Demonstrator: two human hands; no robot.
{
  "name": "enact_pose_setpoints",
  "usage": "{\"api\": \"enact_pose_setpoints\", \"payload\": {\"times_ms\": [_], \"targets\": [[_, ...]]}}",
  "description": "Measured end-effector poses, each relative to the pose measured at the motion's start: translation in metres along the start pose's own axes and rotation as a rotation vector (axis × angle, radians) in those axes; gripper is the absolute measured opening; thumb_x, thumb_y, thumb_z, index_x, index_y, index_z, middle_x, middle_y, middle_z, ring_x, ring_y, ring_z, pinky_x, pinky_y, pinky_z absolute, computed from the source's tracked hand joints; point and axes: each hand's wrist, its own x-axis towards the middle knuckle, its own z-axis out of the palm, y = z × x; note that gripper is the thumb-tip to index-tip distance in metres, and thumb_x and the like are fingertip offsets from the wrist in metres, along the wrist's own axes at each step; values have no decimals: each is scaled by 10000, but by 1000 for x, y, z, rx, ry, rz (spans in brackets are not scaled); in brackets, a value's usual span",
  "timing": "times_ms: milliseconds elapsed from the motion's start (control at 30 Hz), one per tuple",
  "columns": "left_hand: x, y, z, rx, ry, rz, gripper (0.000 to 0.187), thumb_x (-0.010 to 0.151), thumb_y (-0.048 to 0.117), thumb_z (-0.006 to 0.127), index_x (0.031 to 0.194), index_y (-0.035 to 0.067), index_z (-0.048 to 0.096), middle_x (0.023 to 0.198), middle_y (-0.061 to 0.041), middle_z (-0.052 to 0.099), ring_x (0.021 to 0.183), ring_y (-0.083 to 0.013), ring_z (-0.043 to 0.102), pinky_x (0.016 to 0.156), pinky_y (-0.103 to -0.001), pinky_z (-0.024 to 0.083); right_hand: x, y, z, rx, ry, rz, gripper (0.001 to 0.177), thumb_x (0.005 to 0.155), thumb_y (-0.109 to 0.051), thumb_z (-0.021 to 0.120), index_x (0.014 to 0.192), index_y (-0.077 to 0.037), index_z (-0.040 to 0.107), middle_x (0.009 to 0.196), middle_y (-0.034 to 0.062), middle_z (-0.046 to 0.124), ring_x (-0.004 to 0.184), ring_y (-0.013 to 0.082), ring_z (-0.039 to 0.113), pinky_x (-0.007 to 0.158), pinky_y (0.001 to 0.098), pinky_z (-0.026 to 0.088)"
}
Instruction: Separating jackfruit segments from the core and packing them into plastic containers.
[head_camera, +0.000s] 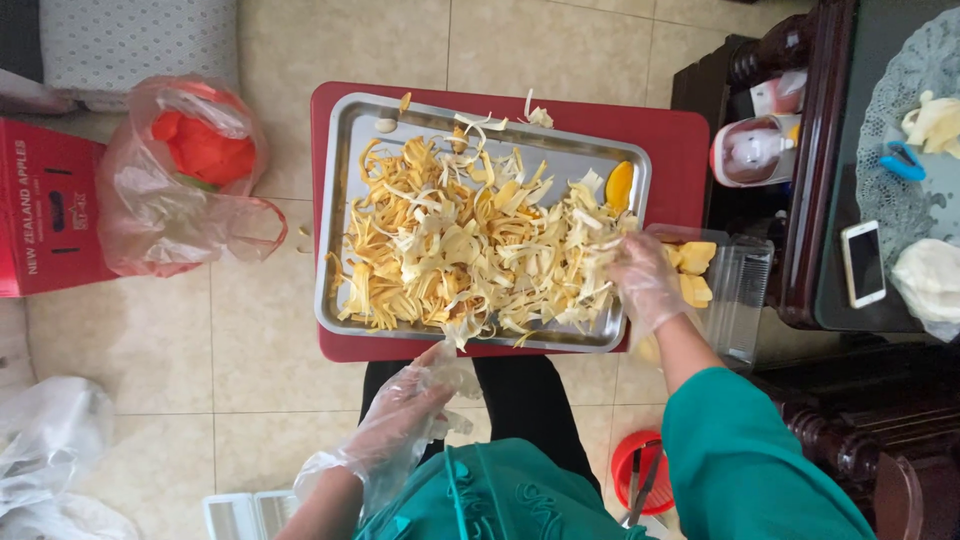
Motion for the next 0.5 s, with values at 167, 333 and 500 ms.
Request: {"api": "enact_pose_setpoints", "payload": {"times_ms": [167,333,500], "targets": [[12,-10,-2,55,-34,31,870,747,300,766,1579,216,528,1446,-103,687,1250,-270,644,982,-409,517,-13,-87,24,-360,-181,-103,557,832,151,674,1282,-178,658,1339,67,616,898,151,709,658,209,640],[50,-43,-12,-53,-90,143,848,755,260,828,1552,163,556,1003,-108,726,630,-159,593,547,-273,458,-83,-279,62,-357,-290,4,314,967,-293,682,1189,-209,477,1185,41,414,1032,230,370,827,370,349],[32,-28,-6,75,-59,102,879,754,280,788,1590,202,527,1087,-91,721,817,-164,597,680,-295,481,-72,-286,149,-996,-361,-607,1005,810,72,604,1618,-379,214,1594,77,274,1365,379,291,736,434,523]]}}
